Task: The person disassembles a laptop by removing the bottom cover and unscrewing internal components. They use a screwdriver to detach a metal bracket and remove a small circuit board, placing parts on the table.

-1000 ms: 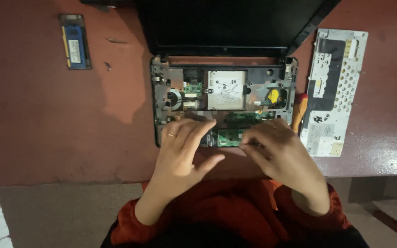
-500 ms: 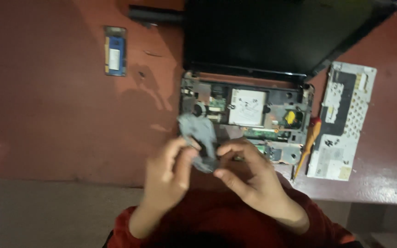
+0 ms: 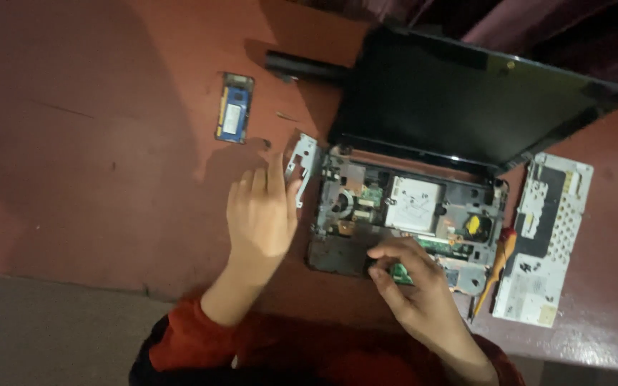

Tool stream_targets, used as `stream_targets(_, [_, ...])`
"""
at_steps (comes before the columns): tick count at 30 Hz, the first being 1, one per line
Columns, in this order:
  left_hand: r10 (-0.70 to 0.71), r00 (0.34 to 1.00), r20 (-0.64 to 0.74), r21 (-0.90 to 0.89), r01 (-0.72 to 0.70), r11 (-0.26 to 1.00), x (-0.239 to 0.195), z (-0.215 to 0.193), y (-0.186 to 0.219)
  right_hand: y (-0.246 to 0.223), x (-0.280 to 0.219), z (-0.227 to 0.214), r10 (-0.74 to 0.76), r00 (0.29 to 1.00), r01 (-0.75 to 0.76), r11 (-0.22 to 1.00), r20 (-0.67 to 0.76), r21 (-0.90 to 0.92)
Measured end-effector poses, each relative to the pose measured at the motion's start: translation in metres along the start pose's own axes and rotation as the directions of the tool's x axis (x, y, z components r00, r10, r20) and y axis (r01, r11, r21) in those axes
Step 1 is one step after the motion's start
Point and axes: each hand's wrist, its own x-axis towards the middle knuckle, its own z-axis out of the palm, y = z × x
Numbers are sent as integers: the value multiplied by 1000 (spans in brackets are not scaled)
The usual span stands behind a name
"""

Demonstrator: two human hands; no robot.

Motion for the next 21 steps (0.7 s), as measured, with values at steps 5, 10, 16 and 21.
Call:
stream_targets(5, [22, 999, -31, -96, -25, 995, -27, -39, 10, 0, 6, 0, 50, 999, -50, 998, -1, -22])
stream_targets(10, [230, 969, 87, -35, -228, 973, -35, -27, -5, -2, 14, 0, 60, 998, -60, 998, 11, -12])
stream_targets(16, [281, 944, 171, 92, -299, 950, -35, 0, -11, -2, 18, 1, 19, 1000, -19, 999, -4, -50])
stream_targets(21, [351, 931, 102, -189, -328, 925, -19, -6, -13, -3, 17, 1, 1, 1000, -2, 998, -12, -59])
